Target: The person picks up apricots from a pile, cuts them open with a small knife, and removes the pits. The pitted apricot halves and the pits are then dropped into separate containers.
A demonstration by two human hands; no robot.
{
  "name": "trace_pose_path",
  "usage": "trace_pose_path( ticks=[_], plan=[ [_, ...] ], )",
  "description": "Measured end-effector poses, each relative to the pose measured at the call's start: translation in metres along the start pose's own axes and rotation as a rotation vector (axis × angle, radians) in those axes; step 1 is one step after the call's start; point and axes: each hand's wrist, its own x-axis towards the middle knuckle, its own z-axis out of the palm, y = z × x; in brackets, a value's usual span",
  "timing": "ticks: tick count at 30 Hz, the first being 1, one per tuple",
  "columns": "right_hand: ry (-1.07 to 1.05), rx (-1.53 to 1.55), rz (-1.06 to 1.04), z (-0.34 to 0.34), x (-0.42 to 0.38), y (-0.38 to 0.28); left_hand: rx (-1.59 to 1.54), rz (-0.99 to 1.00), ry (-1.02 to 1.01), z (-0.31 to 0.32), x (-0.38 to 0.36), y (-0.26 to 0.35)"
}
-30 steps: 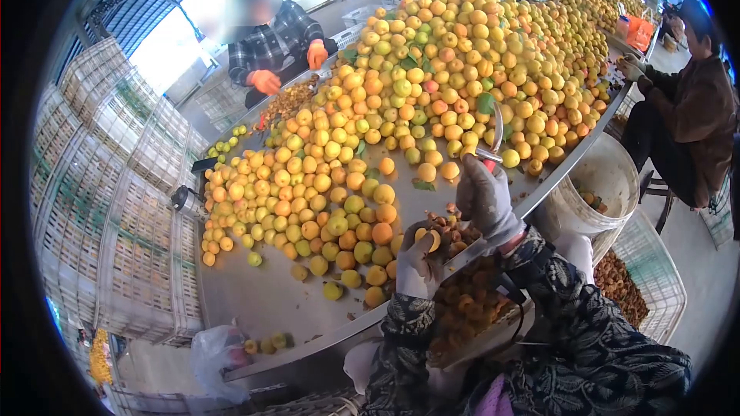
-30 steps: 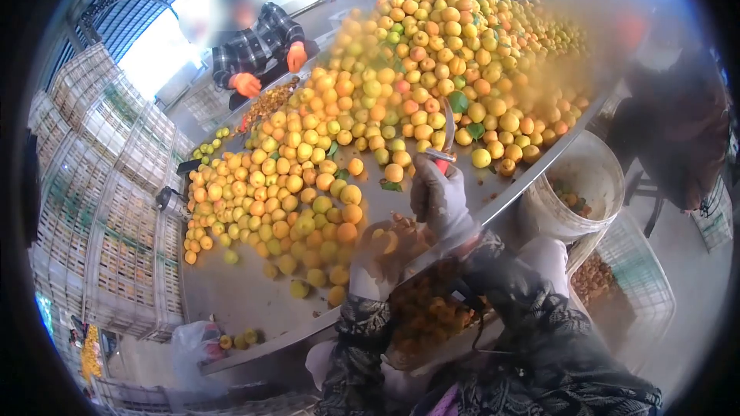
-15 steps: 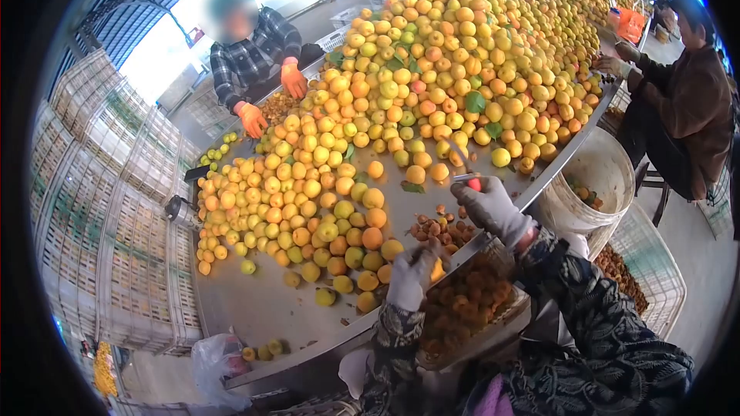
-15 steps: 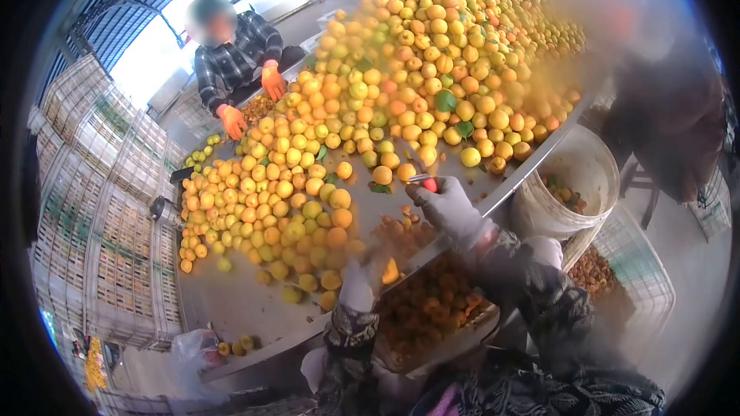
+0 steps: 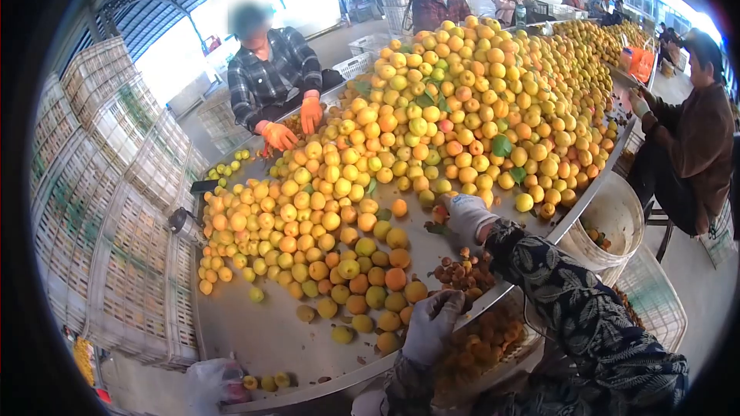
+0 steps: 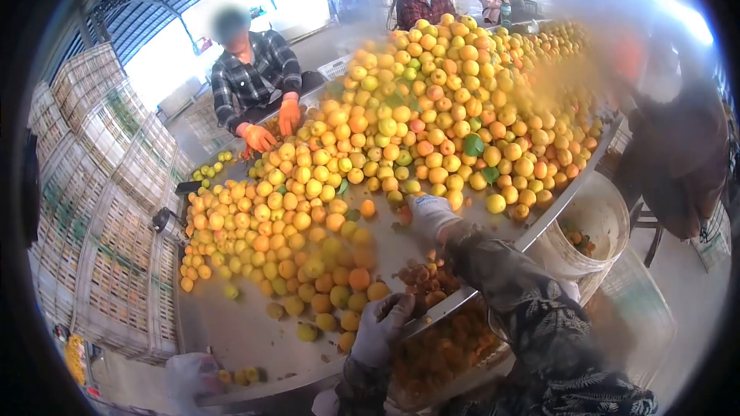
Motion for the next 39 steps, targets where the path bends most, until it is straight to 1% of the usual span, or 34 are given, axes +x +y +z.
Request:
trace_pose_path(
  ticks=[1,2,4,5,6,8,9,10,11,12,13,14,15,17,18,19,20,22,23,24,26,27,29,30,32,33,34,35,36,37,38,39],
  plan=[
    [0.046,0.008,-0.019,0.002,-0.003,0.001,-0.014,-0.017,0.043,-0.001,-0.002,-0.002],
    [0.030,0.006,-0.020,0.004,-0.009,0.004,-0.023,-0.029,0.047,-0.001,0.000,-0.007],
    [-0.096,0.695,0.023,-0.003,-0.019,0.002,-0.167,0.119,0.206,-0.002,0.009,-0.018],
    [-0.278,0.863,0.234,-0.039,-0.039,-0.028,-0.118,0.157,0.263,-0.004,0.008,-0.022],
    [-0.289,0.863,0.230,-0.048,-0.055,-0.035,-0.119,0.153,0.274,-0.006,0.010,-0.025],
    [-0.424,1.197,-0.014,-0.050,-0.085,-0.039,-0.288,0.231,0.339,-0.009,0.019,-0.034],
    [-0.435,1.198,-0.011,-0.043,-0.099,-0.045,-0.154,0.340,0.372,-0.009,0.025,-0.040],
    [-0.439,1.370,-0.017,-0.033,-0.113,-0.053,-0.153,0.332,0.377,-0.005,0.024,-0.039],
    [-0.442,1.547,-0.023,-0.028,-0.123,-0.060,-0.214,0.403,0.326,-0.001,0.023,-0.036],
    [-0.449,1.549,-0.025,-0.034,-0.129,-0.067,-0.275,0.481,0.274,0.002,0.023,-0.033],
    [-0.325,1.409,-0.051,-0.042,-0.137,-0.075,-0.271,0.478,0.279,0.004,0.022,-0.029],
    [-0.203,1.268,-0.073,-0.046,-0.144,-0.078,-0.405,0.448,0.228,0.006,0.020,-0.025],
    [-0.126,1.258,-0.140,-0.042,-0.148,-0.078,-0.540,0.418,0.176,0.008,0.017,-0.022],
    [-0.153,1.299,-0.117,-0.053,-0.165,-0.073,-0.757,0.340,0.074,0.006,0.010,-0.015],
    [-0.180,1.332,-0.089,-0.060,-0.173,-0.072,-0.755,0.341,0.075,0.005,0.011,-0.017],
    [-0.166,1.225,-0.105,-0.062,-0.176,-0.071,-0.757,0.375,0.050,0.003,0.014,-0.021],
    [-0.163,1.224,-0.103,-0.061,-0.178,-0.070,-0.758,0.406,0.022,0.003,0.016,-0.023],
    [-0.145,1.183,-0.154,-0.056,-0.179,-0.069,-0.741,0.406,0.010,0.008,0.011,-0.016],
    [-0.121,1.163,-0.215,-0.050,-0.179,-0.067,-0.722,0.405,0.006,0.010,0.009,-0.013],
    [-0.119,1.162,-0.213,-0.052,-0.181,-0.068,-0.722,0.404,0.003,0.011,0.009,-0.013],
    [-0.068,1.047,-0.198,-0.055,-0.182,-0.073,-0.626,0.411,0.026,0.013,0.009,-0.014],
    [-0.070,1.047,-0.200,-0.053,-0.181,-0.074,-0.626,0.413,0.028,0.014,0.009,-0.015],
    [-0.019,1.043,-0.135,-0.044,-0.182,-0.078,-0.630,0.278,0.103,0.018,0.011,-0.022],
    [-0.021,1.041,-0.131,-0.038,-0.182,-0.079,-0.633,0.276,0.103,0.020,0.012,-0.026],
    [0.119,0.844,-0.115,-0.029,-0.179,-0.083,-0.486,0.422,0.189,0.021,0.018,-0.034],
    [0.135,0.860,-0.115,-0.026,-0.178,-0.084,-0.486,0.420,0.191,0.021,0.022,-0.037],
    [0.129,0.861,-0.115,-0.025,-0.178,-0.085,-0.247,0.525,0.295,0.020,0.025,-0.039],
    [0.126,0.779,-0.071,-0.024,-0.177,-0.087,-0.002,0.624,0.397,0.019,0.028,-0.042],
    [0.125,0.695,-0.032,-0.024,-0.176,-0.088,-0.001,0.625,0.401,0.017,0.031,-0.048],
    [0.122,0.695,-0.038,-0.025,-0.174,-0.088,0.092,0.614,0.478,0.015,0.034,-0.054],
    [0.096,0.536,-0.044,-0.028,-0.172,-0.087,0.186,0.603,0.552,0.015,0.036,-0.058],
    [0.072,0.379,-0.044,-0.029,-0.171,-0.083,0.188,0.604,0.551,0.016,0.036,-0.058]
  ],
)
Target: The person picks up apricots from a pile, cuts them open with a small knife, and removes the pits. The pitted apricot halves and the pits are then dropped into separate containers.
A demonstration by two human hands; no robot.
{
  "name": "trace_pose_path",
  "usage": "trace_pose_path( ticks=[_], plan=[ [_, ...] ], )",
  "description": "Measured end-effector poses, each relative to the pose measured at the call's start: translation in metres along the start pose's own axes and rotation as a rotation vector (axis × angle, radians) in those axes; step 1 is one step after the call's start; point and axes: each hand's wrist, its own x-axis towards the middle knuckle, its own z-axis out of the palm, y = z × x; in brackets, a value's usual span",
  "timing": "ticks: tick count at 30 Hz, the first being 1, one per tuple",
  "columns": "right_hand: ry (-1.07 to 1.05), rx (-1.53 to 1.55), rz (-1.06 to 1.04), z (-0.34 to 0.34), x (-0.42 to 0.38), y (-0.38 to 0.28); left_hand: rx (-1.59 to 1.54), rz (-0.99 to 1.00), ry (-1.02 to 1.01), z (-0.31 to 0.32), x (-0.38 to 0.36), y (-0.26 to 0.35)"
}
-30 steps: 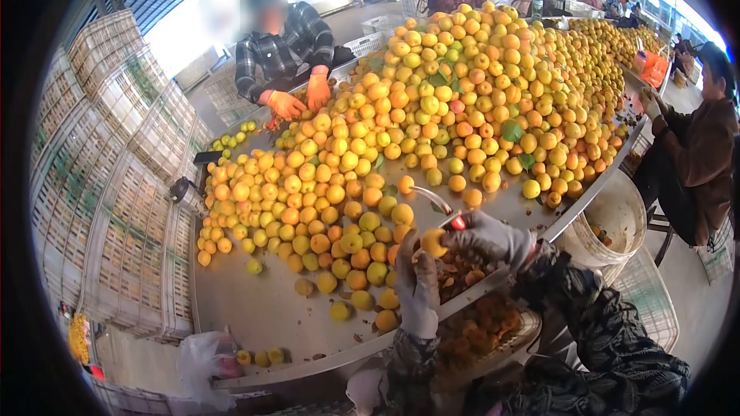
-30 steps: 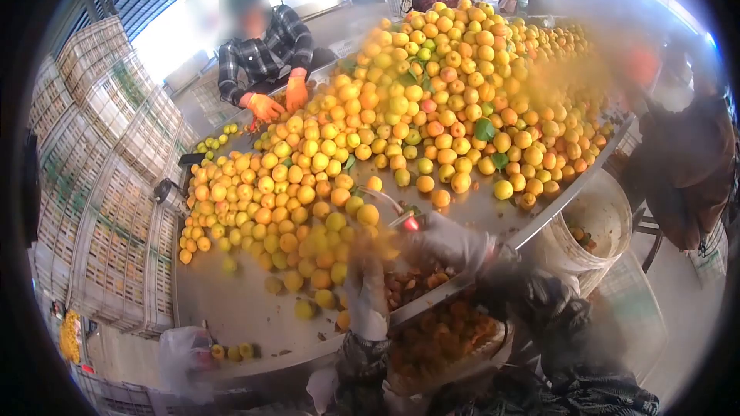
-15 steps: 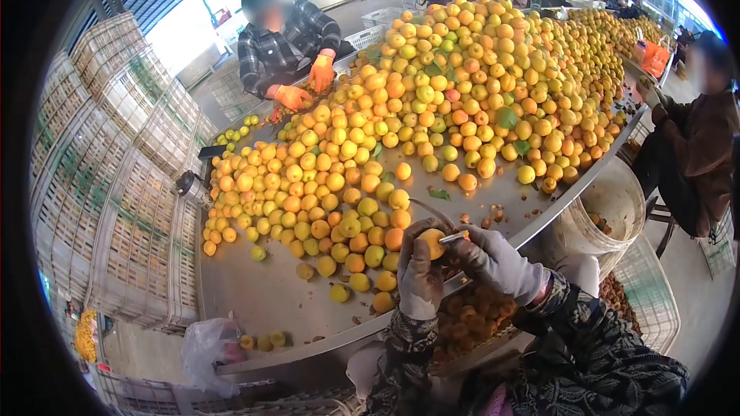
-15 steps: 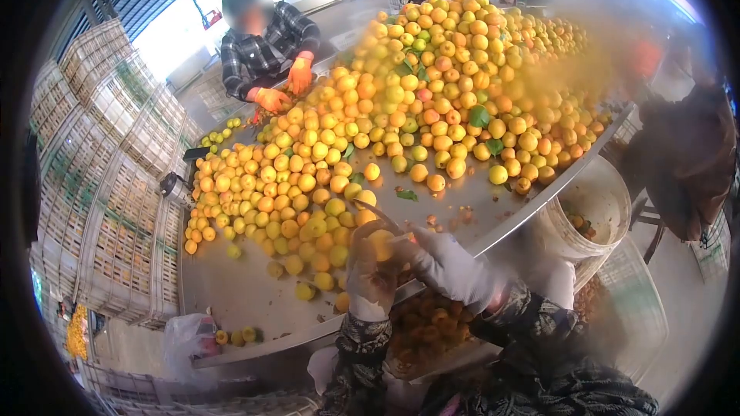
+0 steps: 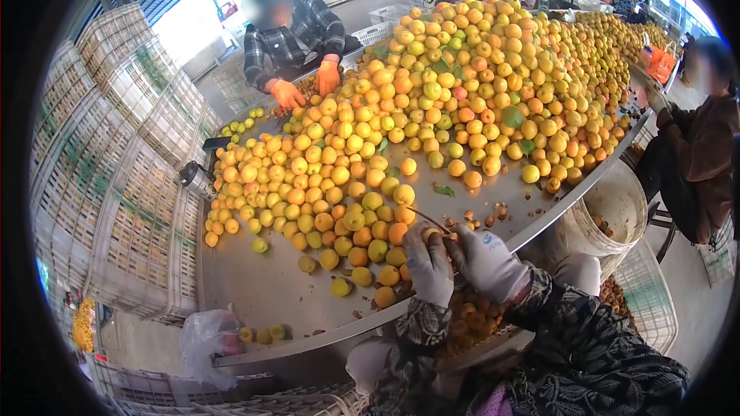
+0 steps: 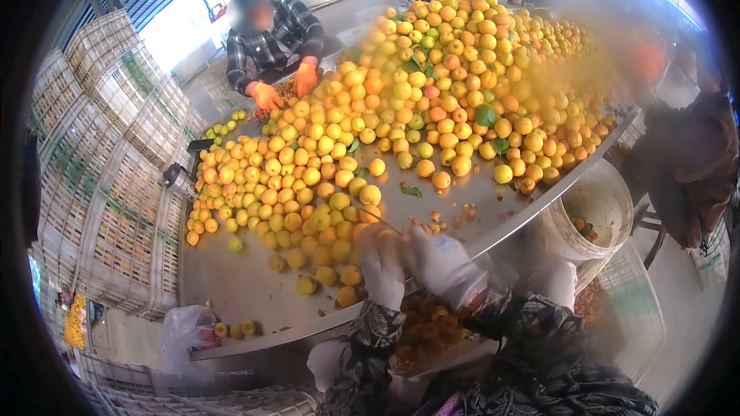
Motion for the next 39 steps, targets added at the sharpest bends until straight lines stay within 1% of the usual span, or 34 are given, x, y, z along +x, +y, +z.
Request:
trace_pose_path(
  ticks=[1,2,3,4,5,6,7,8,9,10,11,13,14,16,17,19,20,21,22,23,24,25,27,28,29,30,31,32,33,34,35,37,38,39],
  plan=[
    [0.004,0.004,0.002,0.000,0.002,0.007,0.070,-0.037,0.020,0.001,0.000,0.001],
    [0.038,-0.105,-0.030,0.003,0.006,0.018,0.141,-0.074,0.036,0.001,-0.001,0.002],
    [0.075,-0.212,-0.061,0.002,0.010,0.018,0.147,-0.069,0.027,-0.001,0.000,0.001],
    [0.050,-0.176,0.045,-0.006,0.007,0.014,-0.207,-0.204,0.038,-0.001,0.004,-0.001],
    [0.044,-0.178,0.044,-0.007,0.004,0.013,-0.564,-0.348,0.056,-0.002,0.004,-0.003],
    [0.058,0.004,0.044,-0.005,-0.003,0.012,-0.884,-0.501,0.010,-0.008,0.007,0.018],
    [0.084,0.190,0.046,-0.001,-0.010,0.013,-0.879,-0.506,0.007,-0.011,0.006,0.017],
    [0.040,0.232,0.029,0.006,-0.017,0.018,-0.969,-0.521,-0.069,-0.012,0.008,0.017],
    [0.048,0.233,0.028,0.007,-0.020,0.017,-1.060,-0.535,-0.145,-0.012,0.010,0.017],
    [0.037,0.205,0.018,0.007,-0.024,0.015,-0.996,-0.414,-0.219,-0.012,0.006,0.013],
    [0.023,0.177,0.009,0.008,-0.027,0.012,-0.995,-0.416,-0.220,-0.011,0.004,0.008],
    [0.044,0.221,0.038,0.014,-0.027,0.010,-0.862,-0.376,-0.211,-0.008,0.002,0.002],
    [0.049,0.196,0.066,0.016,-0.026,0.007,-0.862,-0.375,-0.209,-0.003,0.000,0.009],
    [0.061,0.171,0.096,0.022,-0.026,0.006,-0.856,-0.559,0.065,0.008,-0.004,0.028],
    [0.062,0.179,0.107,0.026,-0.023,0.008,-0.860,-0.553,0.061,0.010,-0.002,0.024],
    [0.070,0.189,0.113,0.027,-0.020,0.007,-0.889,-0.562,0.026,0.008,-0.001,0.013],
    [0.040,0.198,0.104,0.022,-0.017,0.008,-0.909,-0.493,-0.031,0.008,-0.001,0.011],
    [0.008,0.202,0.099,0.016,-0.018,0.011,-0.916,-0.486,-0.039,0.008,-0.001,0.017],
    [-0.015,0.333,0.042,0.016,-0.015,0.022,-1.000,-0.511,-0.077,0.005,0.001,0.024],
    [-0.004,0.325,0.037,0.012,-0.013,0.025,-1.083,-0.534,-0.116,0.003,0.004,0.028],
    [0.063,0.366,-0.018,0.006,-0.015,0.022,-1.070,-0.520,-0.198,0.001,0.005,0.022],
    [0.123,0.409,-0.070,0.003,-0.018,0.019,-1.070,-0.520,-0.199,0.000,0.006,0.016],
    [0.103,0.415,-0.061,-0.014,-0.022,0.011,-1.237,-0.631,-0.363,-0.007,0.003,0.007],
    [0.002,0.396,-0.042,-0.029,-0.023,0.004,-1.225,-0.540,-0.444,-0.011,0.009,0.018],
    [-0.098,0.376,-0.024,-0.036,-0.024,0.003,-1.225,-0.543,-0.442,-0.015,0.013,0.029],
    [-0.050,0.361,-0.083,-0.034,-0.025,0.009,-1.113,-0.489,-0.420,-0.018,0.016,0.039],
    [-0.051,0.362,-0.079,-0.034,-0.026,0.016,-1.000,-0.435,-0.400,-0.023,0.019,0.043],
    [-0.084,0.306,-0.110,-0.036,-0.026,0.022,-0.871,-0.414,-0.437,-0.033,0.025,0.040],
    [-0.117,0.249,-0.140,-0.038,-0.026,0.025,-0.872,-0.416,-0.439,-0.039,0.032,0.042],
    [-0.136,0.178,-0.130,-0.044,-0.029,0.020,-0.689,-0.345,-0.565,-0.044,0.039,0.045],
    [-0.133,0.179,-0.124,-0.041,-0.031,0.022,-0.501,-0.272,-0.686,-0.048,0.044,0.046],
    [-0.118,0.075,-0.125,-0.031,-0.038,0.029,-0.481,-0.266,-0.733,-0.047,0.043,0.043],
    [-0.104,0.169,-0.125,-0.028,-0.039,0.029,-0.665,-0.332,-0.659,-0.038,0.036,0.043],
    [-0.102,0.169,-0.126,-0.025,-0.040,0.029,-0.846,-0.395,-0.579,-0.030,0.029,0.044]
  ],
)
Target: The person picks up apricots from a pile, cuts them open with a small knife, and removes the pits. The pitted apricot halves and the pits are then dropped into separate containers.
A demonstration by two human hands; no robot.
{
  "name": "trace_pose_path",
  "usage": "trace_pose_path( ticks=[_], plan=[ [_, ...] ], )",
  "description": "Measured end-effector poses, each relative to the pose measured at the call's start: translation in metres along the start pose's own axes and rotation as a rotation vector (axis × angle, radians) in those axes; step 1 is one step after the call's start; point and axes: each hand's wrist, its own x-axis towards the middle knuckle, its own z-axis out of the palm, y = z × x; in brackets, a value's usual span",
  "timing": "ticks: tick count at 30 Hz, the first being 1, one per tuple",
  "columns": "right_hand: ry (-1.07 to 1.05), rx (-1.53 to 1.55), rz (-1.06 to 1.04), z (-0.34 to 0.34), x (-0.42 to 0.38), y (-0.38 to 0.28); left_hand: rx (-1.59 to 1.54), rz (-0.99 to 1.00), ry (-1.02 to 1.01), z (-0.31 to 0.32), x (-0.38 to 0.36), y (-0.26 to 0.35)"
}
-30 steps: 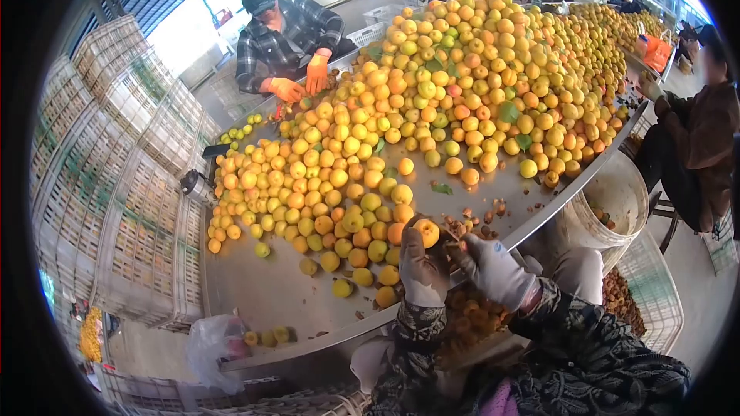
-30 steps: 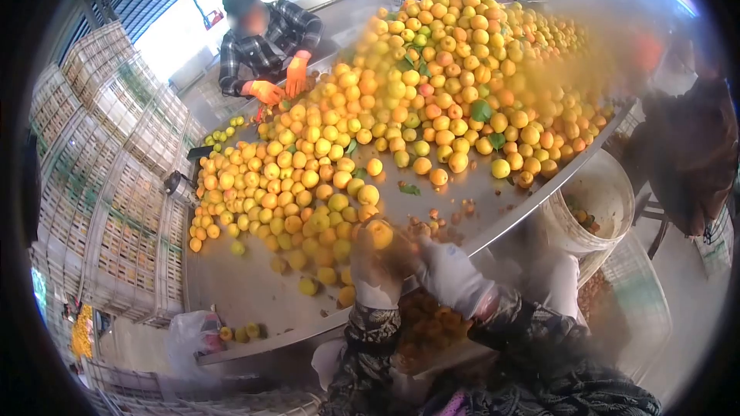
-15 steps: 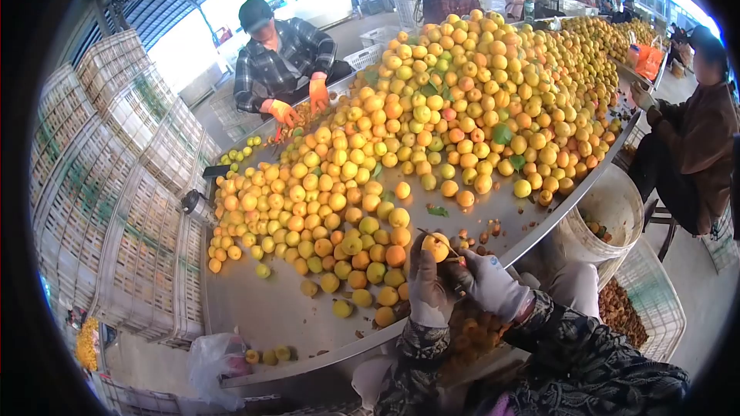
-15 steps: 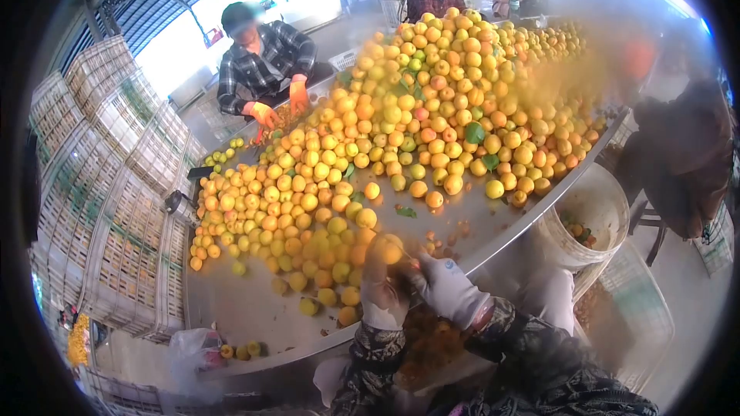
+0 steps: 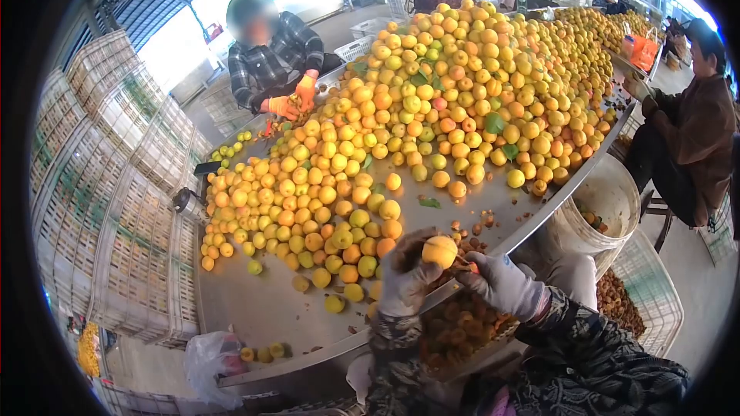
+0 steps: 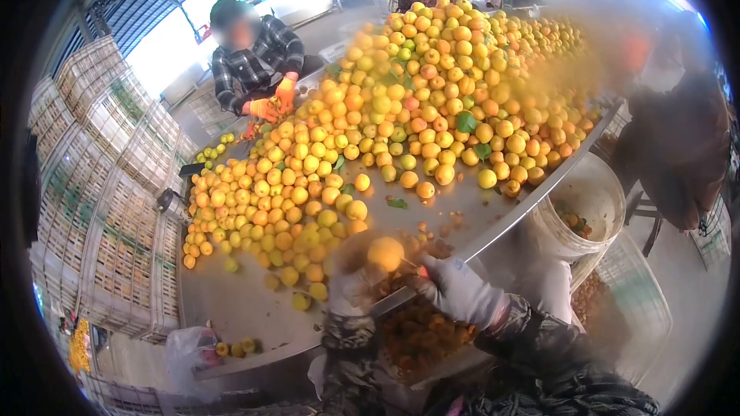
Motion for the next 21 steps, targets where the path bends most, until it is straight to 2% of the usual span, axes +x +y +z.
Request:
trace_pose_path(
  ticks=[1,2,4,6,9,10,11,12,14,15,16,17,19,21],
  plan=[
    [0.087,0.116,-0.019,0.004,0.000,0.000,-0.163,0.010,0.026,0.010,0.000,-0.010],
    [0.174,0.232,-0.037,0.006,0.001,0.000,-0.160,0.008,0.023,0.015,-0.001,-0.018],
    [0.163,0.247,-0.036,0.004,0.001,-0.003,-0.415,-0.011,0.041,0.021,-0.002,-0.028],
    [0.143,0.264,-0.026,-0.001,-0.002,-0.005,-0.457,-0.088,0.064,0.013,-0.006,-0.023],
    [0.020,0.150,0.011,-0.014,-0.006,-0.005,-0.009,-0.037,0.023,0.008,0.001,-0.006],
    [-0.036,0.172,0.024,-0.015,-0.006,-0.003,-0.009,-0.038,0.022,0.006,0.003,-0.001],
    [-0.089,0.195,0.040,-0.016,-0.006,0.000,0.159,-0.131,-0.025,0.005,0.004,0.006],
    [-0.085,0.195,0.044,-0.011,-0.008,0.007,0.327,-0.224,-0.073,0.004,0.004,0.009],
    [-0.036,0.286,-0.037,0.005,-0.009,0.023,0.409,-0.204,-0.115,0.004,0.002,0.001],
    [-0.035,0.287,-0.038,0.003,-0.011,0.017,0.261,-0.091,-0.042,0.009,-0.001,-0.011],
    [-0.014,0.439,0.007,0.000,-0.013,0.007,0.113,0.022,0.030,0.015,-0.004,-0.023],
    [0.009,0.591,0.051,-0.001,-0.013,0.001,0.116,0.022,0.028,0.027,-0.006,-0.031],
    [0.029,0.606,-0.019,0.003,-0.010,0.004,-0.270,-0.009,0.220,0.051,-0.012,-0.039],
    [0.034,0.621,-0.084,0.002,-0.010,0.004,-0.208,0.025,0.223,0.046,-0.013,-0.040]
  ],
)
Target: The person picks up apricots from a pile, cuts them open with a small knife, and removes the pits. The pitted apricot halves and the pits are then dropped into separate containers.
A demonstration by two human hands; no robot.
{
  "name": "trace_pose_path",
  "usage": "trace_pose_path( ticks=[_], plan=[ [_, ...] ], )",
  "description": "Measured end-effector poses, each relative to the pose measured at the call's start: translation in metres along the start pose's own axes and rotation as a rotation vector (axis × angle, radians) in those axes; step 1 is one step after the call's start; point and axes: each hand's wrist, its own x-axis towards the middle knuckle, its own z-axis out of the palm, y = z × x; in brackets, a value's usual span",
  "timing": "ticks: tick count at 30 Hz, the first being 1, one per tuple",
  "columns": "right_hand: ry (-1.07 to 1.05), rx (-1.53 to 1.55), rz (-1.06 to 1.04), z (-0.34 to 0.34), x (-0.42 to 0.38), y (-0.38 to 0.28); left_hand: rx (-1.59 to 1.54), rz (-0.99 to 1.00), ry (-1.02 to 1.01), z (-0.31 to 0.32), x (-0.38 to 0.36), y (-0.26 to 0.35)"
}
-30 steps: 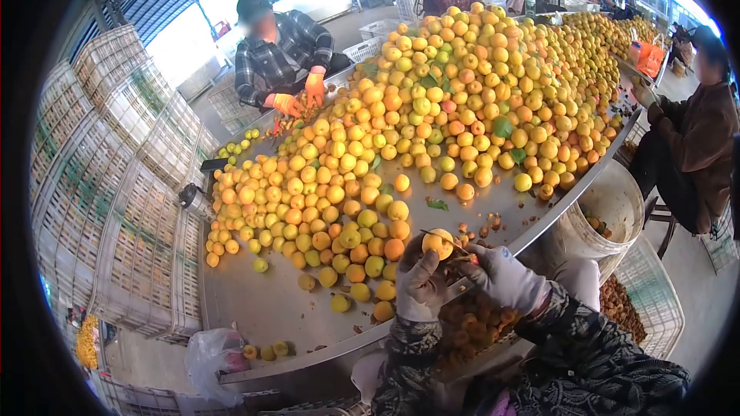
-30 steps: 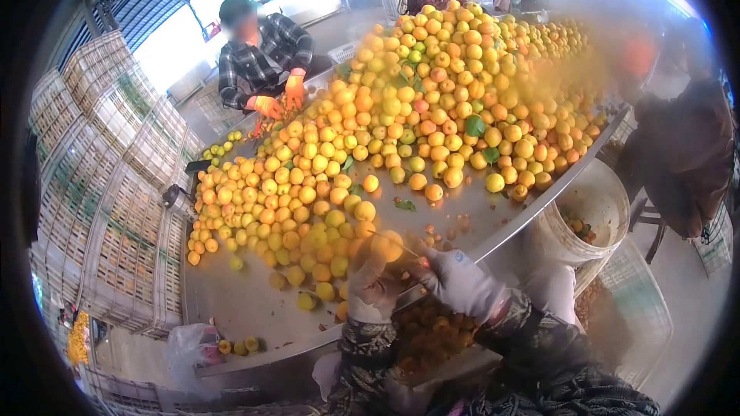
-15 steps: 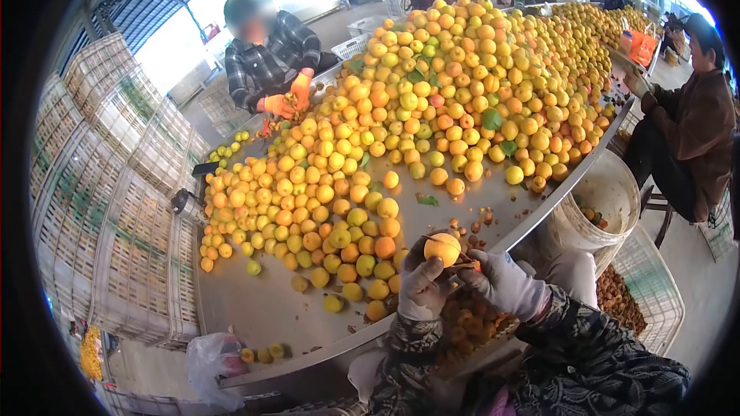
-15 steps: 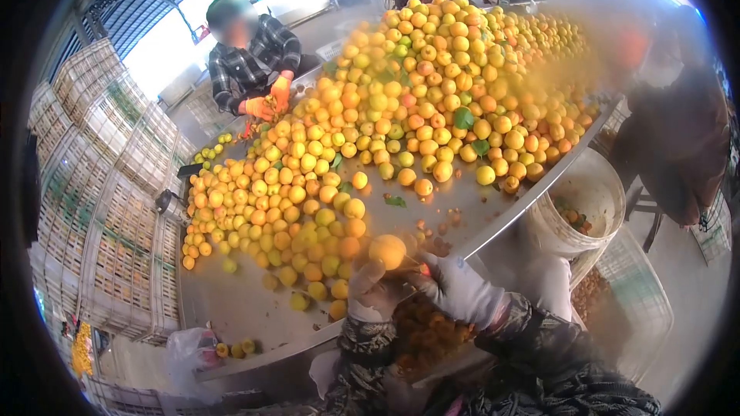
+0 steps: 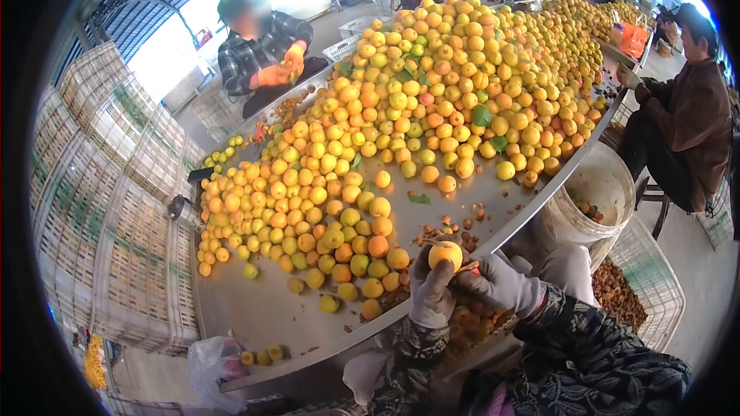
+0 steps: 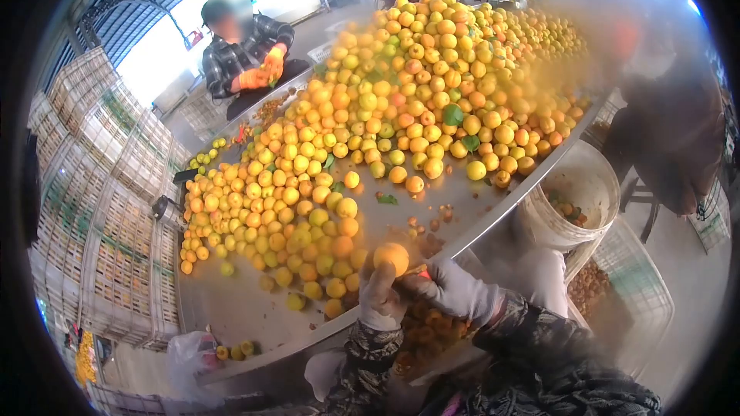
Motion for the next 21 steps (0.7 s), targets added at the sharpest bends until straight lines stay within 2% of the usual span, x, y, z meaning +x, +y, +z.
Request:
trace_pose_path(
  ticks=[2,3,5,7,8,11,12,14,15,17,18,19,21],
  plan=[
    [-0.168,-0.013,0.169,-0.009,0.000,-0.010,0.056,0.041,0.007,-0.006,-0.003,0.006],
    [-0.171,-0.014,0.173,-0.012,0.000,-0.008,0.114,0.009,-0.044,-0.008,-0.003,0.014],
    [-0.228,-0.208,0.073,-0.016,0.002,-0.001,0.167,-0.020,-0.096,-0.011,0.001,0.033],
    [-0.199,-0.184,0.031,-0.011,0.000,0.003,0.537,-0.191,-0.252,-0.013,0.007,0.056],
    [-0.168,-0.160,-0.012,-0.007,-0.003,0.006,0.766,-0.188,-0.326,-0.008,0.010,0.069],
    [-0.160,-0.149,0.056,-0.010,-0.010,0.019,0.882,-0.108,-0.315,-0.009,0.008,0.062],
    [-0.156,-0.152,0.053,-0.009,-0.013,0.017,0.883,-0.106,-0.320,-0.008,0.005,0.051],
    [-0.123,0.034,0.120,-0.005,-0.017,0.010,0.183,0.104,-0.125,-0.003,-0.003,0.017],
    [-0.125,0.031,0.111,0.000,-0.018,0.007,0.186,0.112,-0.131,0.000,-0.005,0.008],
    [-0.010,0.256,0.188,0.012,-0.022,0.007,-0.014,0.076,-0.041,0.003,-0.008,-0.006],
    [-0.055,0.309,0.197,0.012,-0.021,0.010,0.037,0.121,0.052,0.004,-0.008,-0.009],
    [-0.058,0.308,0.201,0.011,-0.022,0.008,0.034,0.121,0.056,0.002,-0.009,-0.005],
    [-0.074,0.103,0.232,0.004,-0.020,-0.004,0.244,0.050,-0.052,-0.002,-0.010,0.009]
  ],
)
